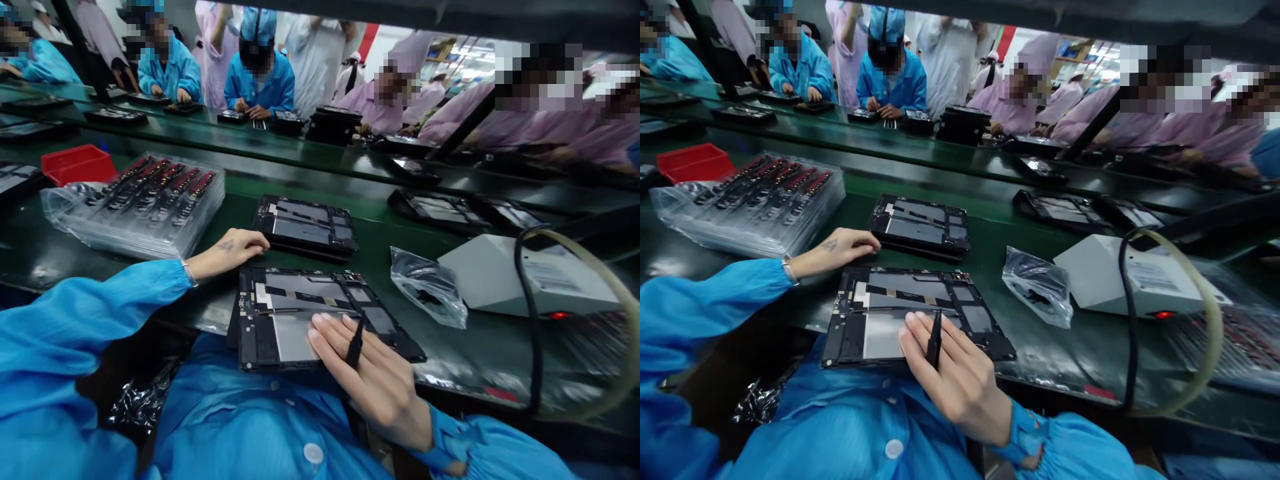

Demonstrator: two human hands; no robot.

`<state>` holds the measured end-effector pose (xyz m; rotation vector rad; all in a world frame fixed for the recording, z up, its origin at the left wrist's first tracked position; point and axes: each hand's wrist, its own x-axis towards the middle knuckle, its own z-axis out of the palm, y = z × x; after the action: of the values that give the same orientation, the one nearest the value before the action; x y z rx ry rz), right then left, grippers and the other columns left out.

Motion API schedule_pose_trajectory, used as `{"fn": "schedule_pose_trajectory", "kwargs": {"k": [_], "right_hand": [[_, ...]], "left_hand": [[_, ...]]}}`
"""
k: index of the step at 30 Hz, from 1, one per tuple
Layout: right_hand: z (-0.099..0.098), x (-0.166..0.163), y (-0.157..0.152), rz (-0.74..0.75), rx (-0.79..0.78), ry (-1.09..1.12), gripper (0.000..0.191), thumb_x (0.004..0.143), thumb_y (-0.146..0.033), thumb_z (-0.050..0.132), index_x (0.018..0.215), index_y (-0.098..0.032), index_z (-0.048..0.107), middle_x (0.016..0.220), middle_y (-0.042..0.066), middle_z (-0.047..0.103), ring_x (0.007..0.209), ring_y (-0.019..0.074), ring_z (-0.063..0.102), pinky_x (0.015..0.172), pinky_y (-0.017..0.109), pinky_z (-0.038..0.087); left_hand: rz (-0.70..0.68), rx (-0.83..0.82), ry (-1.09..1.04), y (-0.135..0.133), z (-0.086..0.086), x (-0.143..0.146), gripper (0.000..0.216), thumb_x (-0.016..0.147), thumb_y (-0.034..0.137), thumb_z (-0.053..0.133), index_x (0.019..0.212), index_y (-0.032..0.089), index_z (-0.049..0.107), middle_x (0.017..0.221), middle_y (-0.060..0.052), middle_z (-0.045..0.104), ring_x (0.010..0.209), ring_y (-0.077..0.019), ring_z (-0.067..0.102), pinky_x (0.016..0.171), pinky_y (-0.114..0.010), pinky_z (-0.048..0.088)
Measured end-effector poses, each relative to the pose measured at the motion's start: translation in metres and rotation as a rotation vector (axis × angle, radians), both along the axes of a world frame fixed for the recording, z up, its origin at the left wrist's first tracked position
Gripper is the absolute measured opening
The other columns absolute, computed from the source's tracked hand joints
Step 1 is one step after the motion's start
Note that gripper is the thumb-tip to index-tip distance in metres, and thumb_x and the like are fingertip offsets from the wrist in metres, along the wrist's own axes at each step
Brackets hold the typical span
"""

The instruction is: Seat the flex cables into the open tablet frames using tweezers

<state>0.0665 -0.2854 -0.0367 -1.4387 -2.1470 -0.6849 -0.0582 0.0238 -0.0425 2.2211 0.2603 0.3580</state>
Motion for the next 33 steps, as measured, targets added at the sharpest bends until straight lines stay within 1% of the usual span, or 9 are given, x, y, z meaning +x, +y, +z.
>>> {"fn": "schedule_pose_trajectory", "kwargs": {"k": [4,8,13,16,19,22,25,29,33], "right_hand": [[-0.007,-0.009,0.000,-0.070,-0.095,0.001,0.037,0.095,0.001,0.046,0.127,-0.002,0.064,0.131,0.023,0.066,0.130,0.0327,0.059,0.109,0.049,0.052],[-0.010,-0.021,0.002,-0.108,-0.193,0.006,0.041,0.095,0.003,0.043,0.128,-0.006,0.065,0.132,0.022,0.066,0.122,0.0308,0.065,0.102,0.047,0.058],[-0.021,-0.028,0.000,-0.123,-0.287,0.063,0.041,0.098,-0.004,0.044,0.134,-0.010,0.061,0.137,0.020,0.063,0.125,0.0306,0.064,0.101,0.050,0.057],[-0.030,-0.026,-0.001,-0.105,-0.253,0.100,0.045,0.095,0.001,0.042,0.133,-0.010,0.062,0.140,0.019,0.061,0.129,0.0299,0.061,0.103,0.051,0.056],[-0.036,-0.024,-0.002,-0.093,-0.170,0.130,0.042,0.093,-0.001,0.046,0.130,-0.012,0.064,0.139,0.017,0.063,0.132,0.0294,0.057,0.106,0.051,0.053],[-0.033,-0.020,0.000,-0.079,-0.080,0.156,0.035,0.095,-0.007,0.050,0.125,-0.013,0.067,0.135,0.015,0.066,0.133,0.0281,0.057,0.108,0.049,0.051],[-0.020,-0.008,0.002,0.003,0.021,0.144,0.024,0.095,-0.016,0.057,0.116,-0.015,0.070,0.127,0.011,0.071,0.130,0.0237,0.059,0.112,0.046,0.048],[-0.002,0.027,0.010,0.085,0.214,0.117,0.009,0.090,-0.015,0.066,0.097,-0.019,0.070,0.113,0.004,0.078,0.130,0.0176,0.059,0.117,0.041,0.043],[-0.004,0.070,0.032,0.109,0.213,0.074,0.015,0.095,-0.015,0.057,0.105,-0.014,0.068,0.120,0.010,0.075,0.131,0.0201,0.058,0.113,0.040,0.047]], "left_hand": [[0.154,0.311,0.232,0.001,0.000,-0.037,0.048,0.098,0.049,0.039,0.121,0.019,0.068,0.125,-0.008,0.069,0.120,-0.0256,0.062,0.110,-0.041,0.042],[0.197,0.342,0.354,-0.020,-0.010,-0.057,0.062,0.098,0.056,0.032,0.140,0.017,0.056,0.151,-0.010,0.049,0.140,-0.0298,0.042,0.119,-0.050,0.031],[0.241,0.243,0.367,-0.035,-0.019,-0.060,0.060,0.098,0.054,0.032,0.144,0.021,0.050,0.158,-0.009,0.040,0.147,-0.0303,0.031,0.119,-0.058,0.027],[0.284,0.071,0.332,-0.040,-0.015,-0.060,0.062,0.093,0.056,0.041,0.142,0.020,0.052,0.156,-0.011,0.043,0.148,-0.0318,0.031,0.122,-0.057,0.024],[0.295,-0.307,0.252,-0.057,0.002,-0.060,0.079,0.082,0.057,0.062,0.149,0.022,0.041,0.150,-0.012,0.051,0.140,-0.0324,0.045,0.120,-0.051,0.032],[0.322,-0.718,0.179,-0.080,0.025,-0.058,0.099,0.074,0.049,0.077,0.156,0.034,0.025,0.142,-0.009,0.059,0.126,-0.0293,0.061,0.104,-0.041,0.052],[0.417,-0.849,0.117,-0.089,0.043,-0.052,0.103,0.070,0.045,0.084,0.155,0.042,0.027,0.131,-0.005,0.067,0.110,-0.0257,0.070,0.087,-0.030,0.060],[0.496,-0.785,0.029,-0.057,0.065,-0.021,0.097,0.066,0.040,0.087,0.150,0.045,0.039,0.117,-0.002,0.072,0.086,-0.0199,0.074,0.068,-0.023,0.061],[0.378,-0.577,-0.213,0.012,0.091,0.054,0.074,0.070,0.026,0.080,0.140,0.030,0.056,0.115,-0.001,0.072,0.080,-0.0139,0.070,0.065,-0.019,0.059]]}}
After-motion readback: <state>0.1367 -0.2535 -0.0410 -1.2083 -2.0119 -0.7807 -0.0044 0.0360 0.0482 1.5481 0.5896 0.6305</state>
